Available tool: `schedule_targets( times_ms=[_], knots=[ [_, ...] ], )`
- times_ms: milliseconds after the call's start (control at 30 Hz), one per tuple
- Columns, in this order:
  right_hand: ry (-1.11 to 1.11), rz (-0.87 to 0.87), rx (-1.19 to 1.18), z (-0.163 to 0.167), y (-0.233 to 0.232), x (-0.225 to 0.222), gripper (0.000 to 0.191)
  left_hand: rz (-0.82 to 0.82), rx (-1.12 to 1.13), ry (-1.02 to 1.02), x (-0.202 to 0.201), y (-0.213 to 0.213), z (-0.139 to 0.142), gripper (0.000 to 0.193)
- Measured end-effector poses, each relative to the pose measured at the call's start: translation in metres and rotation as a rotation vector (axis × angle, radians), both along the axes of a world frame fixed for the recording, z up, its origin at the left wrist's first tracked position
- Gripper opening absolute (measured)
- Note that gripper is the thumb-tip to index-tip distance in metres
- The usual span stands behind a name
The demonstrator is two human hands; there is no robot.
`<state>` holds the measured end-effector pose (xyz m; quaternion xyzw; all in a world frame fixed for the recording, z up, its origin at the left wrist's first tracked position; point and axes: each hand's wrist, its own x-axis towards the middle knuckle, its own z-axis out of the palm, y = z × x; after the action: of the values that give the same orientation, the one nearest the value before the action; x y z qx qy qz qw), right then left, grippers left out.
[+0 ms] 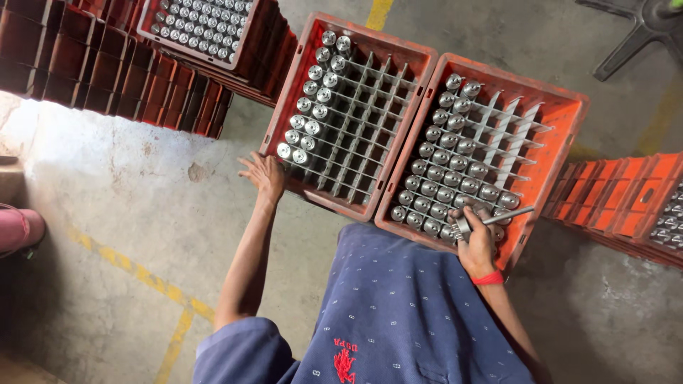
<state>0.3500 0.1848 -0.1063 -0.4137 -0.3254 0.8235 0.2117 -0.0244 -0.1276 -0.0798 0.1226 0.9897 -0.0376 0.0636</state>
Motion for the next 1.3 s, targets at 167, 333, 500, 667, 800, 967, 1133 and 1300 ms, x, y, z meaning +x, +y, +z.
schedule_targets(
  times_ms=[167, 333, 500, 667, 800, 967, 1133, 1300],
  knots=[
    [0.001, 0.019, -0.016, -0.011, -0.005, 0.010, 0.019, -0.050, 0.318, -0.064, 0.004, -0.020, 0.030, 0.031],
    [-0.030, 0.011, -0.029, -0.017, -0.006, 0.050, 0.019, -0.223, 0.804, 0.124, 0.025, -0.070, 0.096, 0.036],
    [-0.093, 0.038, -0.062, -0.001, -0.010, 0.043, 0.021, -0.001, 1.682, -0.482, 0.060, -0.010, 0.080, 0.029],
    [-0.058, 0.017, -0.087, 0.047, -0.016, 0.014, 0.020, 0.014, 1.196, -0.653, 0.175, 0.123, 0.044, 0.019],
    [0.090, -0.059, 0.038, 0.091, -0.004, 0.009, 0.016, -0.249, 1.019, -0.795, 0.260, 0.172, 0.071, 0.039],
    [0.043, -0.130, 0.074, 0.118, 0.004, 0.013, 0.014, -0.474, 0.805, -1.051, 0.285, 0.203, 0.089, 0.040],
    [0.164, 0.067, 0.323, 0.118, 0.007, 0.040, 0.016, -0.585, 0.679, -1.236, 0.286, 0.222, 0.071, 0.038],
    [0.189, 0.088, 0.199, 0.089, 0.030, 0.052, 0.018, -0.593, 0.737, -1.456, 0.291, 0.232, 0.049, 0.044]
  ],
)
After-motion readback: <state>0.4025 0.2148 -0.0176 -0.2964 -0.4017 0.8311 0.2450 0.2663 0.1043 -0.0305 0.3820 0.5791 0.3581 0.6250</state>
